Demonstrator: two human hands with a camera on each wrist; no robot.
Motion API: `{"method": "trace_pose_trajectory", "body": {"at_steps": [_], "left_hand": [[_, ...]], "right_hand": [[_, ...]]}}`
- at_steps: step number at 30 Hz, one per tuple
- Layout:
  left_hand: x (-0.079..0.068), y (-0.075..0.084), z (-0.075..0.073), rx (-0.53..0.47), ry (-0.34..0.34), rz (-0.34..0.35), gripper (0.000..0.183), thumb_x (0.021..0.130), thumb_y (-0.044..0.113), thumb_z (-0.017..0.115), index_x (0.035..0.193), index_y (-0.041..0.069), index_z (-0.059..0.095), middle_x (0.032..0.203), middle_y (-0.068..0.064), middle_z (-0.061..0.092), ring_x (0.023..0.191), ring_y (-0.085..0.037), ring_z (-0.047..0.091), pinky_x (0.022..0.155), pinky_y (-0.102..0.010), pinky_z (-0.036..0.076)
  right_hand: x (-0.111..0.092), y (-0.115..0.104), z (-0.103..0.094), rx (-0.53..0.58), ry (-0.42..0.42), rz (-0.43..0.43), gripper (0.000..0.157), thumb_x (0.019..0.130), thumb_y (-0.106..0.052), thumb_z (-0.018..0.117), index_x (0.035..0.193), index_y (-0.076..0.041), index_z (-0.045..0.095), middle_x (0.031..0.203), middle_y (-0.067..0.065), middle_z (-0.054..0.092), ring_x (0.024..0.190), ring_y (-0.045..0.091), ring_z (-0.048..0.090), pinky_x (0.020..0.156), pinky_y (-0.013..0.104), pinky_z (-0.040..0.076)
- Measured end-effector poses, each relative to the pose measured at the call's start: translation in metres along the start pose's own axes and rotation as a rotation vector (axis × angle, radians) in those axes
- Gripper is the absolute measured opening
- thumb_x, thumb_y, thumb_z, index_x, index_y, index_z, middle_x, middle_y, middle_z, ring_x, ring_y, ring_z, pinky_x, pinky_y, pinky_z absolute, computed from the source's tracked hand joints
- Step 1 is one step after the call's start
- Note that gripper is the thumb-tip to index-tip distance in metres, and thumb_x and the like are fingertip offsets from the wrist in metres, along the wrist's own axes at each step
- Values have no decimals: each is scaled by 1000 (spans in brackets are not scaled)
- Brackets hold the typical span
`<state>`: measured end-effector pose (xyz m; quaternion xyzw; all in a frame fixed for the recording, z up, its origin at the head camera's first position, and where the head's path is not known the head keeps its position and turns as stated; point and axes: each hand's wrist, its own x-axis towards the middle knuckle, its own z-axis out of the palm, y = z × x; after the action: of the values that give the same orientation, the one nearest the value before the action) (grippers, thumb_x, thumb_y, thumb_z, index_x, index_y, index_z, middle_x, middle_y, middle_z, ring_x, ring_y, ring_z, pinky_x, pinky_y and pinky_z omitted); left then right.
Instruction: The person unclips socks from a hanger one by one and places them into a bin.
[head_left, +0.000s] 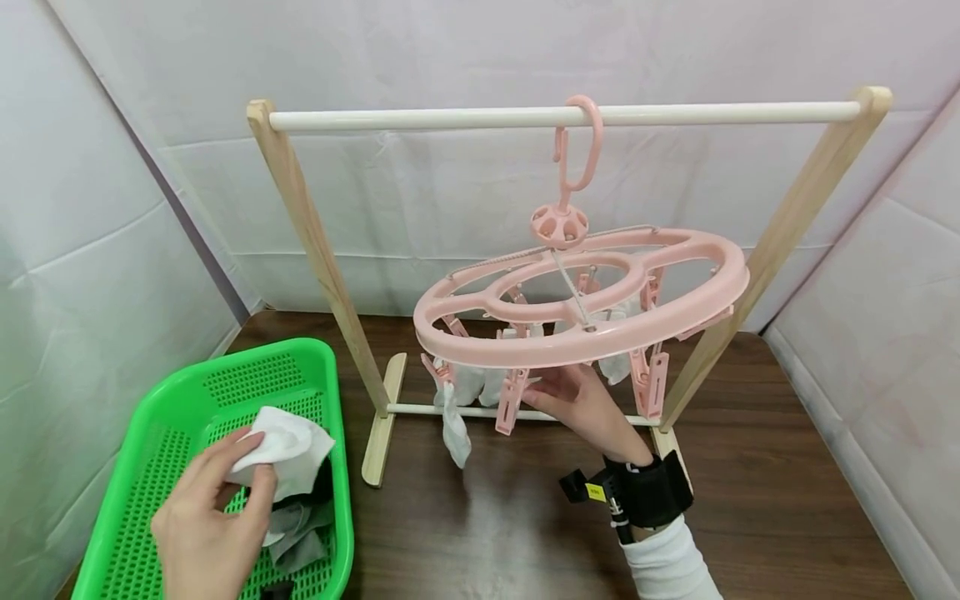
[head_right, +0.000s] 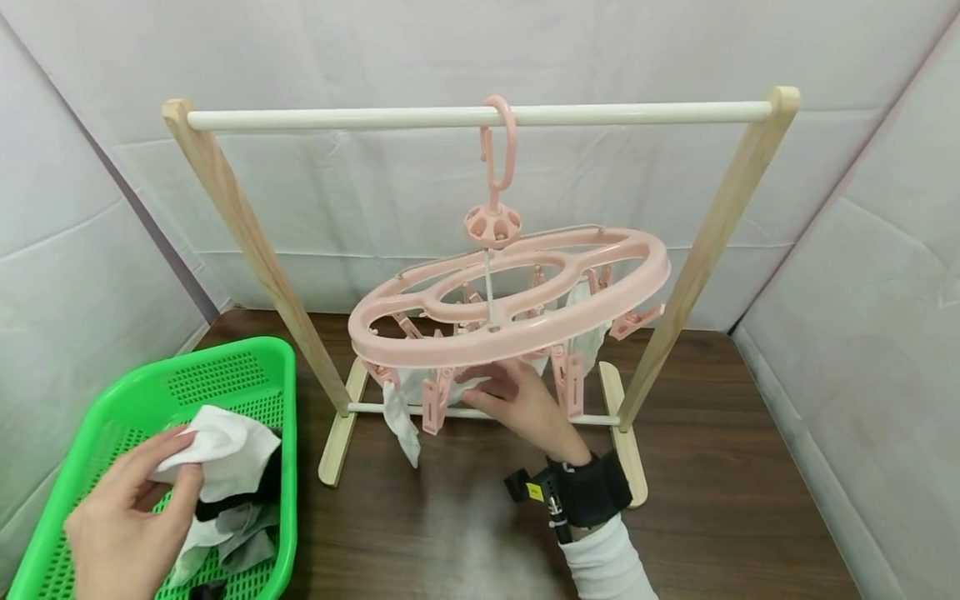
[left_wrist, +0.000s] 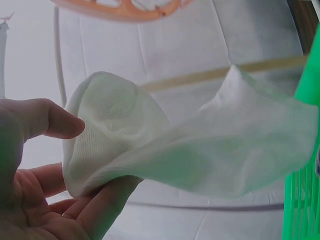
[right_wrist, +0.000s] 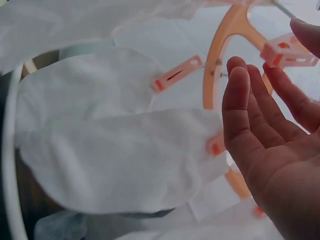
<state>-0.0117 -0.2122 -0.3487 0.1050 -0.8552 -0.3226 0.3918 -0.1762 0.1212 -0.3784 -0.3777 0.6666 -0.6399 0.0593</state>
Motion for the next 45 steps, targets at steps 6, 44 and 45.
{"method": "trace_pose_trajectory", "body": {"at_steps": [6,44,45], "left_hand": [[9,-15,-8,84,-59,-117,25,84,-2,64,109,-4,71,118,-21,63,85,6,60,67,3,32],[-13,0,11,99,-266,35,29,87,6,67,115,1,68,130,-23,55,56,-27,61,48,-41,44],[-14,0,12,96,-261,40,28,87,5,68,115,1,68,130,-23,55,57,-29,62,49,-42,44]], "right_hand": [[-11,7,-5,-76,8,2,43,94,3,58,136,0,48,125,16,56,113,22,57,90,34,49],[-46,-13,-71,-118,591,-76,29,94,6,55,121,-3,62,97,4,63,77,10,56,64,18,46],[-45,-15,-72,-138,612,-78,32,93,6,55,123,-4,60,100,4,62,83,12,57,68,19,47]]}}
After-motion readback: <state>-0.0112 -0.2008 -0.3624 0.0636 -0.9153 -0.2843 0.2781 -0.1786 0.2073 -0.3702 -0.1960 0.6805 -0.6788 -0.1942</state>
